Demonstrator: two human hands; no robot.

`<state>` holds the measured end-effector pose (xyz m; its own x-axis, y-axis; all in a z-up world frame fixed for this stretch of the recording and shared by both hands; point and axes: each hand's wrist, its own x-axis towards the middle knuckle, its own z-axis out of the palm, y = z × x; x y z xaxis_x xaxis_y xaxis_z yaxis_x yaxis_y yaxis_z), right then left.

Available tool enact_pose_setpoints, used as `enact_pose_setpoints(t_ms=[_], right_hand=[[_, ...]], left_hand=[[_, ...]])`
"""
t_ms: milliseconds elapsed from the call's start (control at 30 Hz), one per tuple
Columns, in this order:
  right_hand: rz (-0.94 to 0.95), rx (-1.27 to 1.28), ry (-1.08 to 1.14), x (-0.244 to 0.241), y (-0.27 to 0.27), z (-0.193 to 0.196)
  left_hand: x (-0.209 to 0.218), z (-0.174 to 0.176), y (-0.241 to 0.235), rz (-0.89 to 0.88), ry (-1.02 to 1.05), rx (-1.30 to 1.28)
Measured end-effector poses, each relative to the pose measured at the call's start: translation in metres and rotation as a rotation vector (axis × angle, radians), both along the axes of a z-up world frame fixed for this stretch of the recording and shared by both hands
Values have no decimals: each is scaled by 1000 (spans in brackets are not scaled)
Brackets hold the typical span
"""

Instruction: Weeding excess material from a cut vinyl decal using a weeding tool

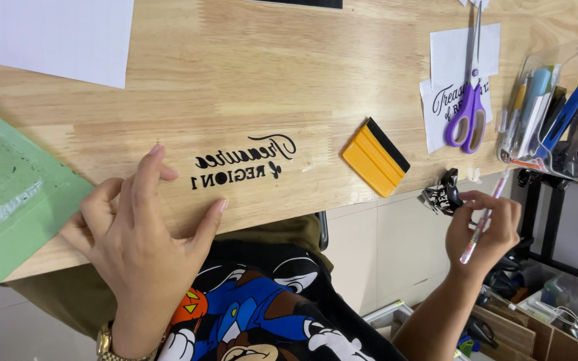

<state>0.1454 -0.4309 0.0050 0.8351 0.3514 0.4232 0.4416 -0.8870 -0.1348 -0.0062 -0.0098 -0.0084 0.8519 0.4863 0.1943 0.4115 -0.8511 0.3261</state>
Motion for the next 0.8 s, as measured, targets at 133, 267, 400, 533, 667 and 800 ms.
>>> enact_pose_setpoints(t_ms=[133, 267, 400, 533, 667, 800], right_hand=[[47, 37, -116, -2, 11, 8], [131, 401, -94, 3, 57, -3], [350, 469, -160, -7, 125, -36], [653, 457, 83, -43, 220, -30], [822, 448, 165, -47, 262, -15], [849, 424, 150, -47, 269, -16]], left_hand=[[1, 0, -1, 9, -7, 37], [-1, -6, 1, -17, -14, -29], [-1, -5, 2, 2, -13, 7], [1, -5, 2, 3, -49, 17], [4, 9, 6, 9, -20, -12], [3, 7, 8, -19, -22, -31]])
